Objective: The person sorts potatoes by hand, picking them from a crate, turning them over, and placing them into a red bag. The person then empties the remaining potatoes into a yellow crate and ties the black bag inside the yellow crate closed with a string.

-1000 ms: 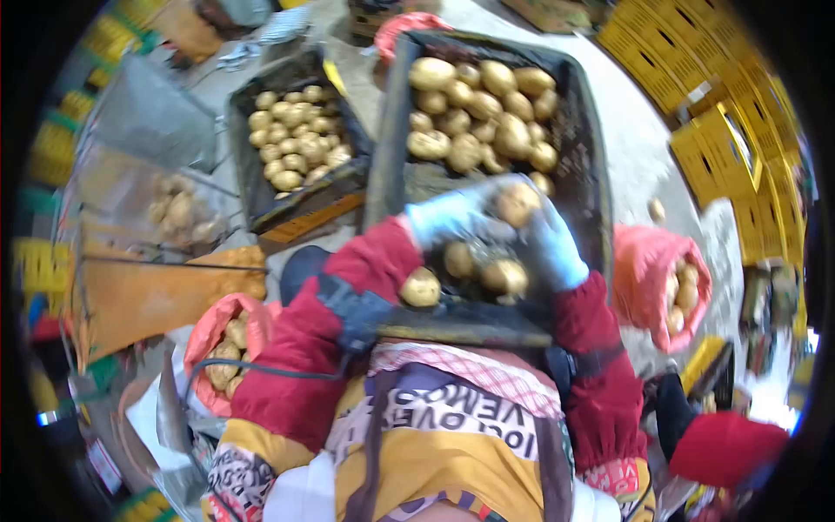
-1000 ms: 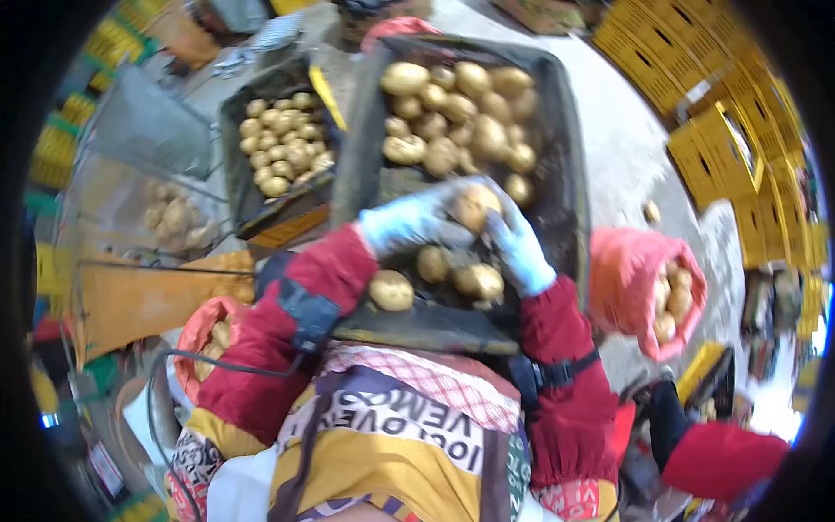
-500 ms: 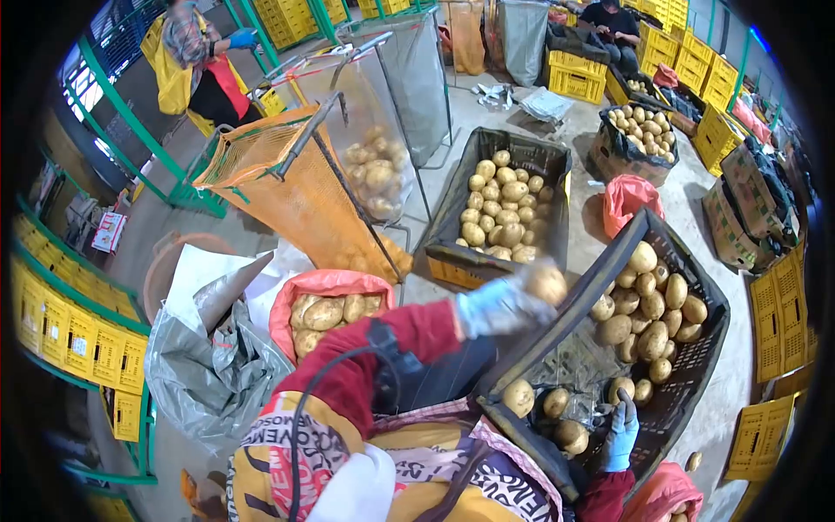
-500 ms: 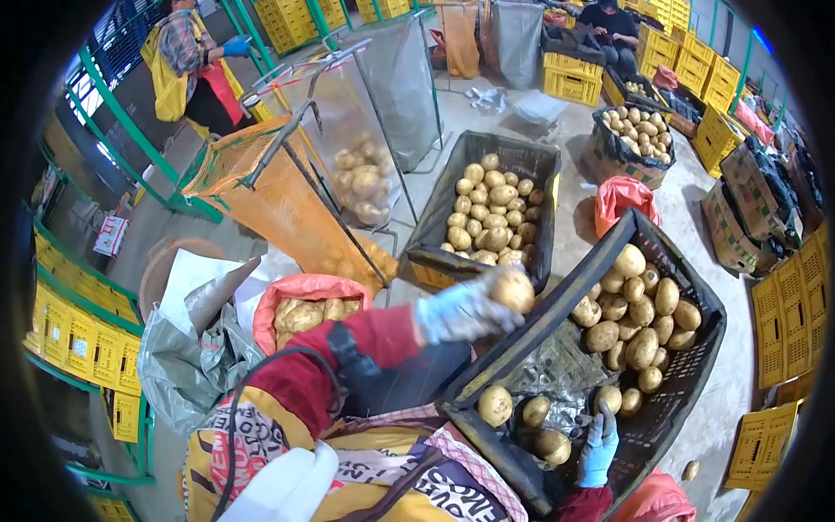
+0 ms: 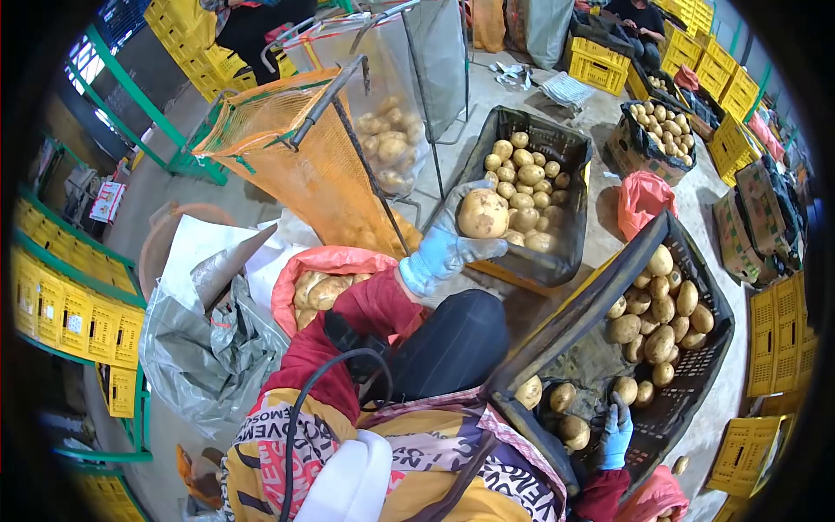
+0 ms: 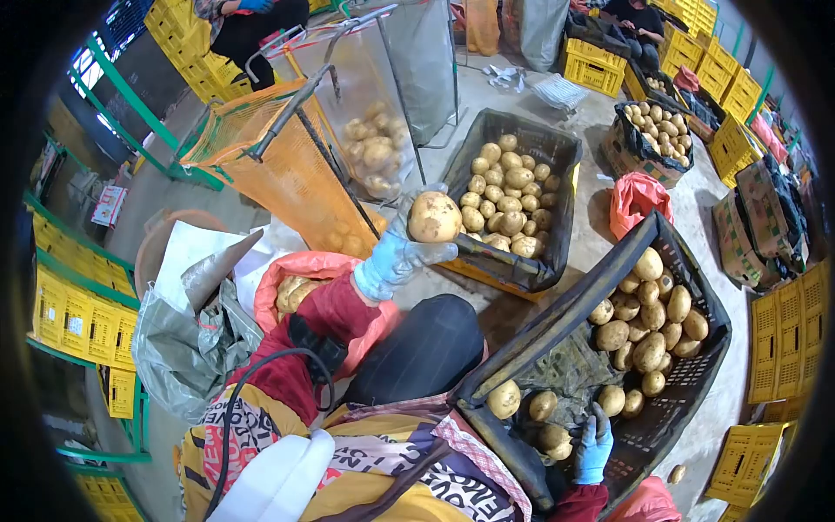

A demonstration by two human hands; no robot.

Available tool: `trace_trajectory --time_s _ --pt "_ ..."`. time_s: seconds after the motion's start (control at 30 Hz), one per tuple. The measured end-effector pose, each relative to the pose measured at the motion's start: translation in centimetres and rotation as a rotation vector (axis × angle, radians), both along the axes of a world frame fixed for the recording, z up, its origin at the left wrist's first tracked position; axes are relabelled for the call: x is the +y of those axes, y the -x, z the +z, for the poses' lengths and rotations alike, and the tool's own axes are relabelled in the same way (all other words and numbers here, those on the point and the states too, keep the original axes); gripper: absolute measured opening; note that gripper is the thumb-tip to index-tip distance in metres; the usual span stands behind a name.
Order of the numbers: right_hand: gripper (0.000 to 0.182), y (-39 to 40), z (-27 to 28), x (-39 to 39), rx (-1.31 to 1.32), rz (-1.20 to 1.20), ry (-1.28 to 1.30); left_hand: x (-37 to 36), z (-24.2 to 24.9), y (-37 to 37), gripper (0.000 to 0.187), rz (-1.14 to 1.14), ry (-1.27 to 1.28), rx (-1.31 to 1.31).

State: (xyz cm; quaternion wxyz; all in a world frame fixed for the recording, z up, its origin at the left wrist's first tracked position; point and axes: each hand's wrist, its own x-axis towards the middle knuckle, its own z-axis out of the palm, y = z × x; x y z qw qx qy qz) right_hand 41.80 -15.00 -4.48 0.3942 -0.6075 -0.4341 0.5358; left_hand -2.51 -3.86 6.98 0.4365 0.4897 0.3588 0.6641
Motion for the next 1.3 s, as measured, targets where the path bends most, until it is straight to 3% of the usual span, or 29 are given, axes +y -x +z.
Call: trace_trajectory --time_s 0.03,0.1,0.13,0.2,0.37,0.43,0.77,1.1,1.23,1.3 --pt "0.041 0.1 0.2 0.0 -0.008 -0.005 0.009 -0.3 0.0 0.2 0.083 0.005 -0.003 -0.005" --pt "0.041 0.1 0.1 0.1 -0.027 0.020 -0.010 -1.1 0.1 0.9 0.077 -0.319 0.316 -0.433" --pt "0.041 0.0 0.1 0.0 -0.043 0.041 -0.022 -1.3 0.1 0.9 0.077 -0.315 0.320 -0.438" --pt "0.041 0.0 0.0 -0.1 -0.026 0.047 -0.003 -1.6 0.0 0.7 0.076 -0.542 0.228 -0.783" --pt "0.041 0.6 0.7 -0.1 -0.049 0.088 -0.052 -2.8 -0.6 1.3 0.085 -0.567 0.096 -0.787" --pt "0.041 1.0 1.2 -0.1 -0.070 0.093 -0.031 -3.6 0.5 1.9 0.087 -0.536 0.049 -0.573" --pt "0.044 0.3 0.5 -0.4 -0.054 0.143 0.004 -3.3 0.2 2.2 0.088 -0.485 -0.085 -0.473" --pt "0.042 0.1 -0.4 -0.3 -0.060 0.189 0.062 -3.2 -1.7 1.2 0.081 -0.570 -0.109 -0.684" --pt "0.034 -0.6 -1.3 -0.2 -0.185 0.218 -0.055 -3.0 -2.8 0.3 0.083 -0.540 0.077 -0.867" --pt "0.033 0.0 -0.2 -0.3 -0.196 0.189 0.059 -2.3 -3.5 0.0 0.063 -0.487 0.365 -0.995"
